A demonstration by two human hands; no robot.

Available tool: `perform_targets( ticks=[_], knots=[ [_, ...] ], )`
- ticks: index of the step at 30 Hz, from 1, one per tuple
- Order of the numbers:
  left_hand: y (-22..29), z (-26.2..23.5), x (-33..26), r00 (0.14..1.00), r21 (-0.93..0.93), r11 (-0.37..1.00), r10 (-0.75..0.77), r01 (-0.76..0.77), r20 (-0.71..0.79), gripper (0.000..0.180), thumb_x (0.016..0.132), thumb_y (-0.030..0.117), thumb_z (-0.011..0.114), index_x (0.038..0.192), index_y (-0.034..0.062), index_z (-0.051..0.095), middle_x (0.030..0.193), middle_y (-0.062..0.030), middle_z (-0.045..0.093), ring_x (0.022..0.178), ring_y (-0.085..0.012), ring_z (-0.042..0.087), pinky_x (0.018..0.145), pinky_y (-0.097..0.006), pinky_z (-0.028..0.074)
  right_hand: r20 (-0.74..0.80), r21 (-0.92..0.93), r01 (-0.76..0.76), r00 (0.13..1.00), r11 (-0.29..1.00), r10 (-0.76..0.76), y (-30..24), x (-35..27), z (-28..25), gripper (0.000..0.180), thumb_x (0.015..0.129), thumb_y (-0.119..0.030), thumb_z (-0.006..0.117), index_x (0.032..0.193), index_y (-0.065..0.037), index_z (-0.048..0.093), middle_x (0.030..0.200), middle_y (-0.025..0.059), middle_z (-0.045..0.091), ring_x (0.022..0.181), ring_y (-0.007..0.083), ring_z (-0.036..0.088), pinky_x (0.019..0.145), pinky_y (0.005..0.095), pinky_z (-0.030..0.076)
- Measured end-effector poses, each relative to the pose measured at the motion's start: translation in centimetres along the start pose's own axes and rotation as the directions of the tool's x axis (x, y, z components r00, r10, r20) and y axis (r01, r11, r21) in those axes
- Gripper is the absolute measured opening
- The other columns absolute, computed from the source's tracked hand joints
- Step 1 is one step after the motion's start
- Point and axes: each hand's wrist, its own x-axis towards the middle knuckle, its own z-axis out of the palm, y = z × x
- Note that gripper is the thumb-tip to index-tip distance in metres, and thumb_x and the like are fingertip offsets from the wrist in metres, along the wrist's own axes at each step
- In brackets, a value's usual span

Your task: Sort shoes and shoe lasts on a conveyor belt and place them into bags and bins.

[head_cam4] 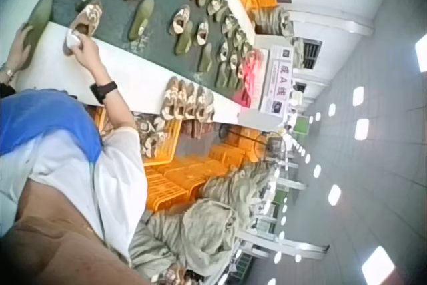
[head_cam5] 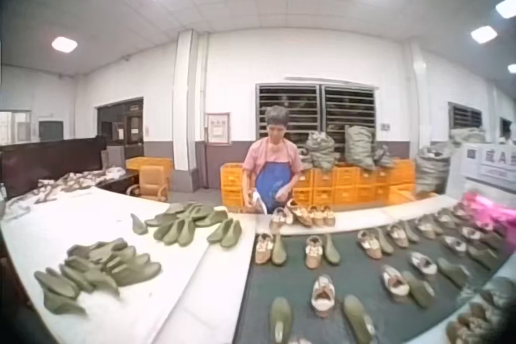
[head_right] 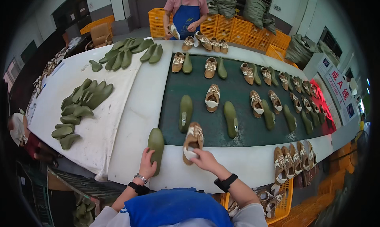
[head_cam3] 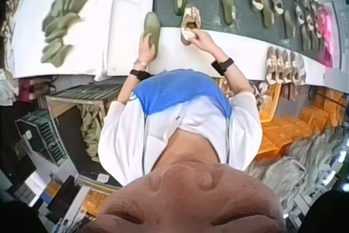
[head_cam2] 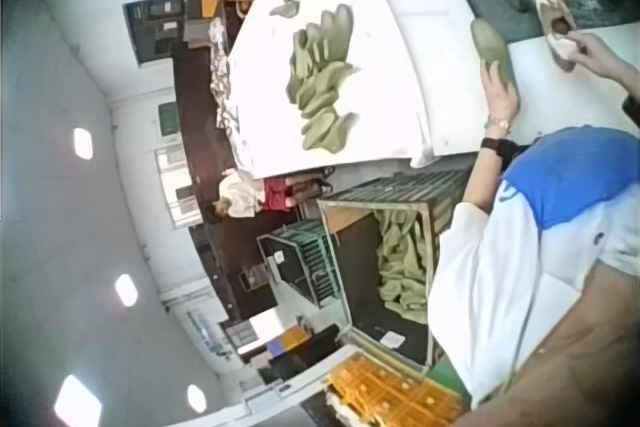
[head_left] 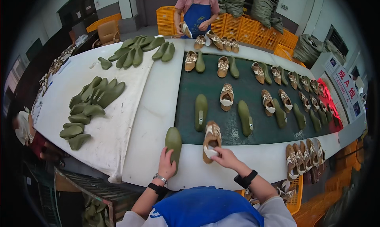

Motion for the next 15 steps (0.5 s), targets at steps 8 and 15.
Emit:
perform_targets(
  ticks=[8, 15],
  knots=[
    [-0.2, -0.7, 0.1, 0.996, -0.177, 0.981, -0.082, 0.077, -0.026, 0.048, 0.069, 0.0, 0.056, 0.116, 0.0014, 0.044, 0.13, -0.0284, 0.03, 0.118, -0.0448, 0.036, 0.099, -0.043, 0.033, -0.158, 0.01, 0.2, 0.968, 0.98, -0.196, -5.8, 14.7, -1.7, 0.024, 0.078, -0.02, 0.063, 0.096, -0.004, 0.058, 0.083, 0.0135, 0.061, 0.077, 0.0295, 0.061, 0.067, 0.0372, 0.048],
    [-0.6, -0.7, 0.4, 0.994, -0.19, 0.976, -0.107, 0.107, 0.013, 0.043, 0.068, 0.0, 0.057, 0.111, 0.003, 0.048, 0.131, -0.0266, 0.031, 0.118, -0.0437, 0.037, 0.099, -0.042, 0.034, -0.309, -0.15, 0.076, 0.943, 0.986, -0.12, 1.6, 28.7, 2.9, 0.036, 0.079, -0.017, 0.059, 0.114, -0.009, 0.053, 0.119, 0.0174, 0.049, 0.101, 0.0371, 0.053, 0.085, 0.041, 0.044]
  ],
)
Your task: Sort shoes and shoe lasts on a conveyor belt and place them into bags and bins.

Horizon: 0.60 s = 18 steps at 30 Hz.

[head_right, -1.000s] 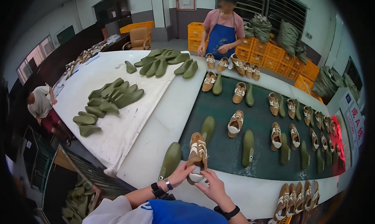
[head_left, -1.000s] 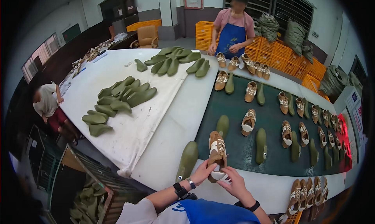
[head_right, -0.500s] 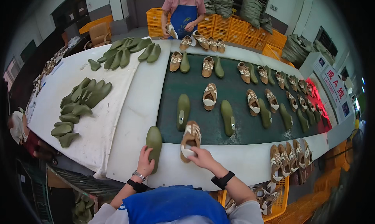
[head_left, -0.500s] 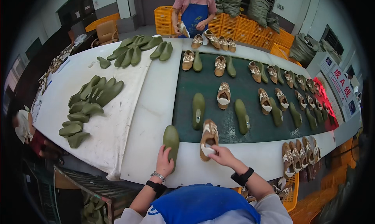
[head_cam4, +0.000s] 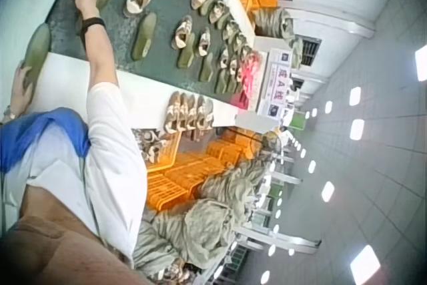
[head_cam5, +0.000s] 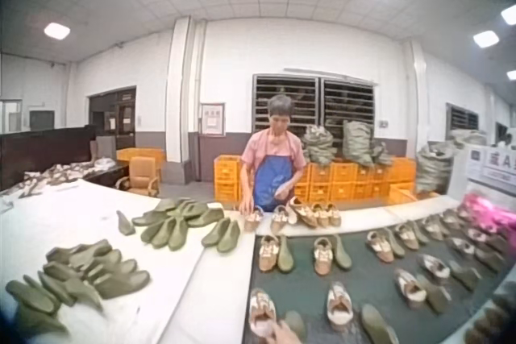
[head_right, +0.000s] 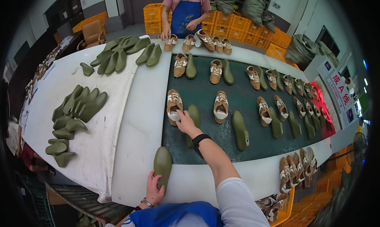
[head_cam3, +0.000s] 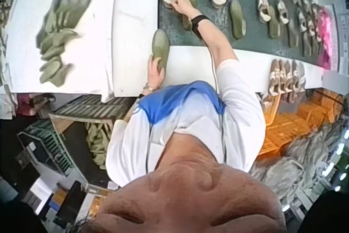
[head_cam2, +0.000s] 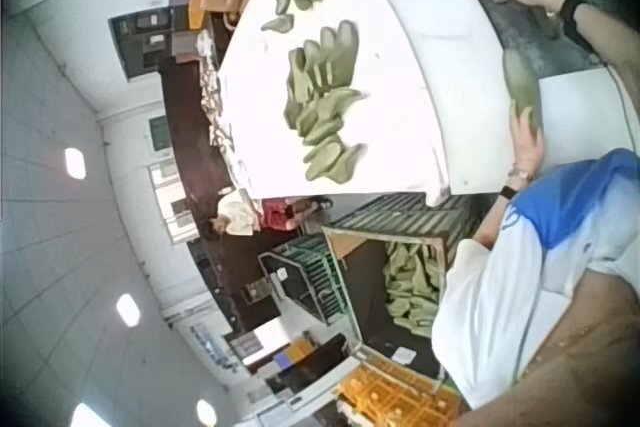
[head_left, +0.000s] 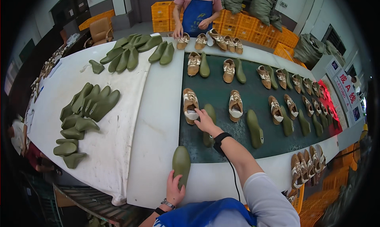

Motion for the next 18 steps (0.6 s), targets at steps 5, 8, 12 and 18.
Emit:
perform_targets(
  ticks=[5, 8, 12, 18],
  knots=[
    [-0.5, 0.0, 0.1, 1.0, -0.015, 1.0, -0.001, 0.001, -0.002, 0.042, 0.068, 0.001, 0.056, 0.11, 0.0028, 0.048, 0.131, -0.0268, 0.032, 0.118, -0.0433, 0.037, 0.099, -0.041, 0.033, 0.194, -0.403, 0.126, 0.98, 0.906, -0.05, 0.3, -3.5, -0.1, 0.052, 0.077, -0.014, 0.061, 0.126, -0.014, 0.045, 0.134, 0.018, 0.036, 0.118, 0.0357, 0.041, 0.092, 0.0438, 0.04],
    [-0.5, -0.3, 0.2, 0.999, -0.022, 0.999, -0.025, 0.026, 0.043, 0.05, 0.069, 0.002, 0.056, 0.118, 0.0021, 0.043, 0.132, -0.0274, 0.03, 0.12, -0.042, 0.035, 0.1, -0.042, 0.032, 0.1, -0.314, 0.083, 0.994, 0.946, -0.053, 1.4, -9.8, -1.8, 0.052, 0.077, -0.014, 0.061, 0.126, -0.014, 0.045, 0.13, 0.0177, 0.04, 0.119, 0.035, 0.039, 0.091, 0.0447, 0.04],
    [-2.9, 0.4, -0.1, 0.984, -0.295, 0.939, -0.178, 0.174, 0.012, 0.066, 0.068, -0.001, 0.055, 0.13, 0.0037, 0.032, 0.137, -0.0219, 0.028, 0.124, -0.0328, 0.035, 0.1, -0.039, 0.032, 0.011, -0.085, -0.069, 0.997, 0.994, 0.07, 3.2, -20.4, -4.9, 0.047, 0.078, -0.015, 0.06, 0.123, -0.012, 0.048, 0.123, 0.0196, 0.046, 0.107, 0.0351, 0.05, 0.086, 0.0415, 0.044],
    [-1.4, -0.2, 1.2, 0.924, -0.39, 0.84, -0.316, 0.377, 0.214, 0.079, 0.066, -0.004, 0.053, 0.138, 0.0067, 0.024, 0.133, -0.0159, 0.036, 0.118, -0.0257, 0.04, 0.099, -0.033, 0.033, -0.148, 0.205, -0.497, 0.836, 0.843, 0.529, 6.7, -40.5, -10.6, 0.022, 0.079, -0.014, 0.056, 0.098, -0.006, 0.064, 0.076, 0.0125, 0.065, 0.07, 0.0262, 0.064, 0.066, 0.0352, 0.051]
  ],
)
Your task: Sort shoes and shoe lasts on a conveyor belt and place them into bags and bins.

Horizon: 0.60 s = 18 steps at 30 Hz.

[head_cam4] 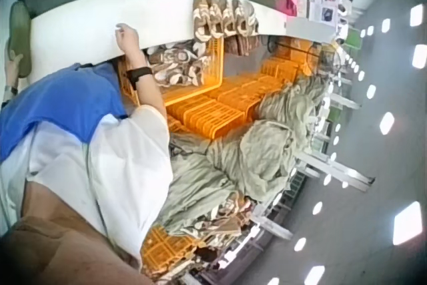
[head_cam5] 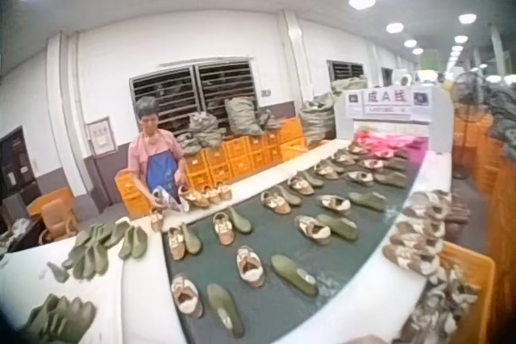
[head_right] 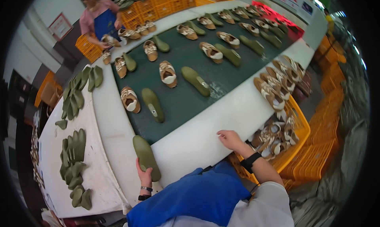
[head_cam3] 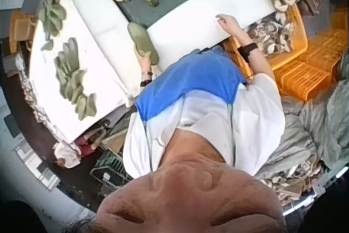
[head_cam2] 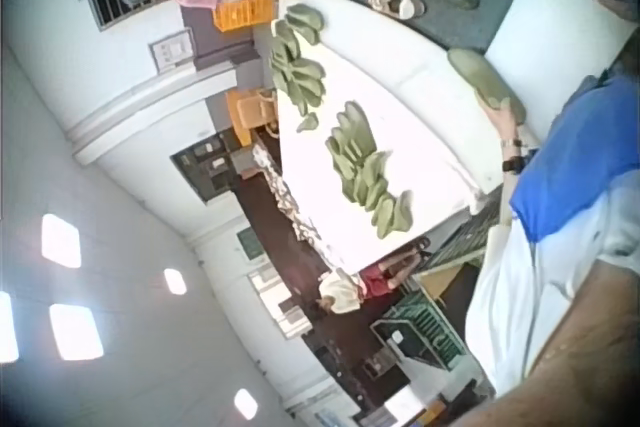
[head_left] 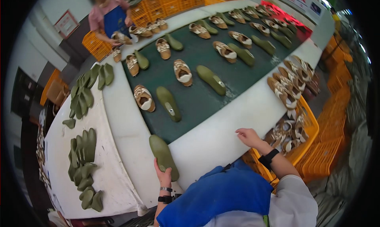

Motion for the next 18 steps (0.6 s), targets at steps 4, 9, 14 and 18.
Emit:
perform_targets(
  ticks=[4, 9, 14, 18],
  knots=[
    [-2.8, -0.3, 0.1, 0.994, 0.064, 0.994, 0.086, -0.09, 0.06, 0.078, 0.066, -0.003, 0.051, 0.139, 0.01, 0.025, 0.134, -0.0133, 0.036, 0.119, -0.0266, 0.039, 0.099, -0.035, 0.033, -0.433, 0.195, -0.221, 0.855, 0.956, 0.286, 10.4, -9.6, -3.1, 0.017, 0.08, -0.012, 0.055, 0.091, -0.002, 0.064, 0.073, 0.0129, 0.064, 0.065, 0.0211, 0.062, 0.062, 0.03, 0.049],
    [1.9, 4.7, -4.0, 0.987, 0.132, 0.991, 0.014, -0.035, 0.162, 0.079, 0.066, 0.001, 0.051, 0.139, 0.0111, 0.024, 0.136, -0.0136, 0.033, 0.122, -0.0298, 0.035, 0.102, -0.038, 0.029, -0.445, 0.115, -0.767, 0.529, 0.631, 0.723, 21.8, -21.1, -2.3, 0.023, 0.075, -0.013, 0.052, 0.09, -0.001, 0.066, 0.09, 0.0194, 0.064, 0.087, 0.0342, 0.061, 0.075, 0.0414, 0.048],
    [1.5, 7.8, -5.4, 0.971, 0.316, 0.945, 0.01, -0.087, 0.237, 0.077, 0.068, 0.004, 0.051, 0.139, 0.0114, 0.023, 0.136, -0.0149, 0.031, 0.121, -0.0303, 0.035, 0.102, -0.038, 0.028, -0.154, 0.137, -0.807, 0.555, 0.574, 0.817, 26.8, -22.8, 0.7, 0.026, 0.075, -0.019, 0.052, 0.08, 0.003, 0.066, 0.09, 0.0215, 0.064, 0.085, 0.0364, 0.06, 0.075, 0.0423, 0.048],
    [1.7, 9.8, -6.5, 0.971, 0.318, 0.947, -0.038, -0.041, 0.237, 0.077, 0.069, 0.005, 0.052, 0.14, 0.0113, 0.021, 0.136, -0.0155, 0.032, 0.12, -0.0297, 0.036, 0.101, -0.038, 0.028, -0.16, 0.375, -0.605, 0.704, 0.702, 0.692, 26.9, -18.3, 1.6, 0.038, 0.075, -0.029, 0.059, 0.097, 0.001, 0.06, 0.095, 0.0234, 0.062, 0.088, 0.0386, 0.059, 0.077, 0.0423, 0.048]
  ],
)
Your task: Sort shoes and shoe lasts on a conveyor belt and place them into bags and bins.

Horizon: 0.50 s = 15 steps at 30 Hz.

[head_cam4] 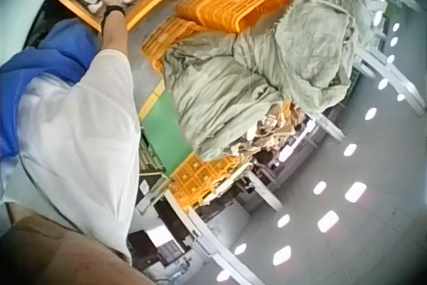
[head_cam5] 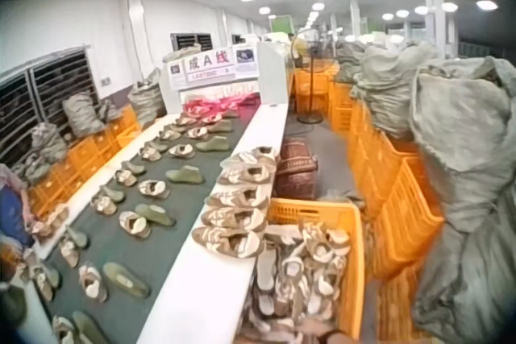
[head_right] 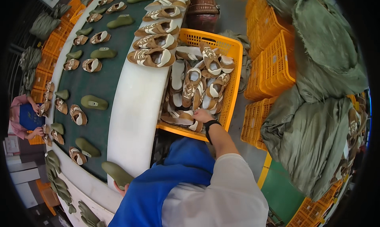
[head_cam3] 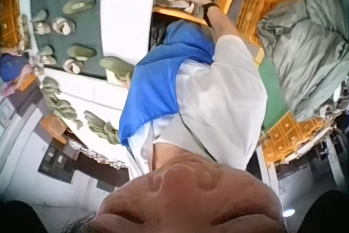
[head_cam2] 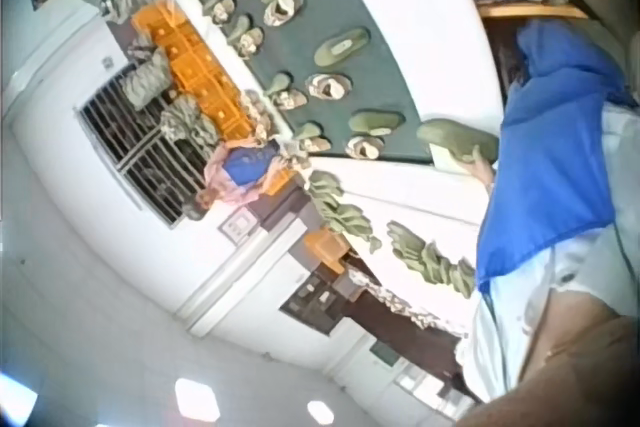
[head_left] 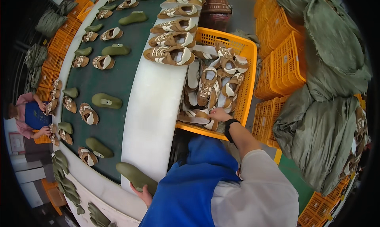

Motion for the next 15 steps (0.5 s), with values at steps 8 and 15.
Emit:
perform_targets(
  ticks=[8, 15],
  knots=[
    [-1.1, 0.2, -0.4, 0.995, -0.008, 0.996, -0.093, 0.092, -0.047, 0.075, 0.073, 0.004, 0.051, 0.141, 0.0119, 0.019, 0.136, -0.0142, 0.033, 0.118, -0.0284, 0.038, 0.1, -0.037, 0.031, 0.224, -0.014, -0.139, 0.965, 0.99, 0.139, -3.0, 2.1, 1.1, 0.077, 0.066, -0.044, 0.069, 0.124, 0.0, 0.042, 0.086, 0.0137, 0.06, 0.08, 0.0244, 0.059, 0.069, 0.0356, 0.047],
    [-0.1, 0.2, 0.2, 0.999, 0.08, 0.996, -0.048, 0.047, 0.007, 0.075, 0.074, 0.003, 0.055, 0.14, 0.0115, 0.02, 0.133, -0.015, 0.035, 0.115, -0.0276, 0.041, 0.097, -0.037, 0.035, 0.558, 0.486, -0.424, 0.823, 0.764, 0.102, -4.4, 0.0, -3.9, 0.058, 0.08, -0.042, 0.056, 0.123, -0.005, 0.046, 0.116, 0.008, 0.052, 0.098, 0.0186, 0.052, 0.081, 0.0304, 0.044]
  ],
)
